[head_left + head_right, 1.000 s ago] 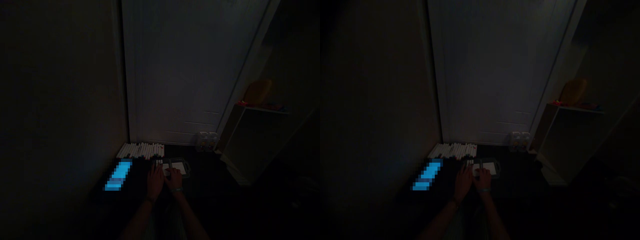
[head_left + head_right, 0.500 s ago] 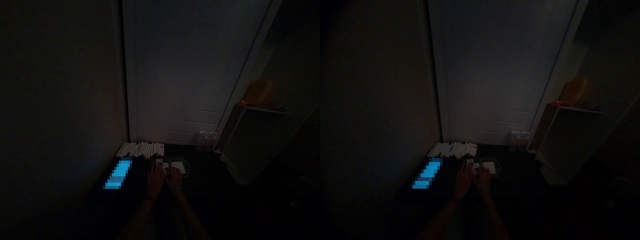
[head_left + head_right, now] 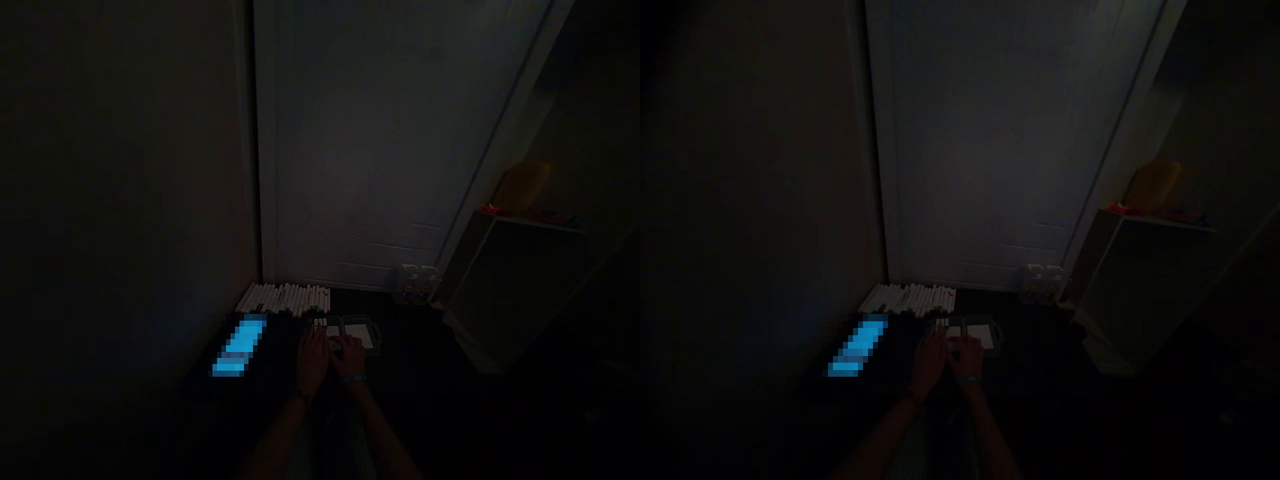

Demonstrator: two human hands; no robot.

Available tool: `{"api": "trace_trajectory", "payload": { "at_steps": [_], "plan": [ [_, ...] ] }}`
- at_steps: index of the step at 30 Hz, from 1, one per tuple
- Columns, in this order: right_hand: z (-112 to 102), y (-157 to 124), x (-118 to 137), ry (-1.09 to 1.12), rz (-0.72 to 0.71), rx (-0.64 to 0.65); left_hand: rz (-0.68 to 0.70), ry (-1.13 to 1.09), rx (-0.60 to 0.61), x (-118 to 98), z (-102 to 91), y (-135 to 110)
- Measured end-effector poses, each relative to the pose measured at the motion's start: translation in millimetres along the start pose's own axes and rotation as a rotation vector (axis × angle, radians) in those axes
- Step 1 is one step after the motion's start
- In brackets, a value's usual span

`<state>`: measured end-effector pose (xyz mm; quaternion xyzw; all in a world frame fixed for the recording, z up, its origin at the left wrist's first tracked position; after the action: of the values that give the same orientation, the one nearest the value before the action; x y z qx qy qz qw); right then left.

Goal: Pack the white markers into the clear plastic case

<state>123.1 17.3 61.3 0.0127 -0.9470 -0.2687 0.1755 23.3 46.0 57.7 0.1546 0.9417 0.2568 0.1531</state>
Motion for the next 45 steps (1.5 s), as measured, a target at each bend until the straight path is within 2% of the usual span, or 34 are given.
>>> {"api": "trace_trajectory", "payload": {
  "at_steps": [11,21,28,38,45],
  "plan": [
    [0.5,-1.3,2.0,-0.015,-0.010,-0.019,-0.054,-0.104,-0.028,6.3,1.9,1.0],
    [4.4,1.3,-1.6,-0.021,-0.009,0.043,-0.010,-0.075,-0.064,-1.8,-6.9,1.5],
    [0.1,0.3,0.2,-0.033,-0.005,0.037,-0.015,-0.074,-0.051,-2.3,-3.2,1.0],
    [-3.1,-1.3,3.2,-0.023,-0.015,0.013,-0.031,-0.074,-0.033,-5.0,-14.1,0.9],
    [-1.0,-0.7,4.3,-0.014,-0.029,0.023,-0.021,-0.064,-0.010,-4.5,-7.9,1.0]
  ]
}}
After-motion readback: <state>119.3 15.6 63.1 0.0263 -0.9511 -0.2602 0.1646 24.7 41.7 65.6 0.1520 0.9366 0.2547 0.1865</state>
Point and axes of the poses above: each hand's wrist, its own y-axis towards the middle knuckle, its own z-axis out of the palm, x = y × z, the point moved 10 cm from there along y, towards the middle knuckle, and after that the axes turned 7 degrees about -z, right-handed, at the moved point
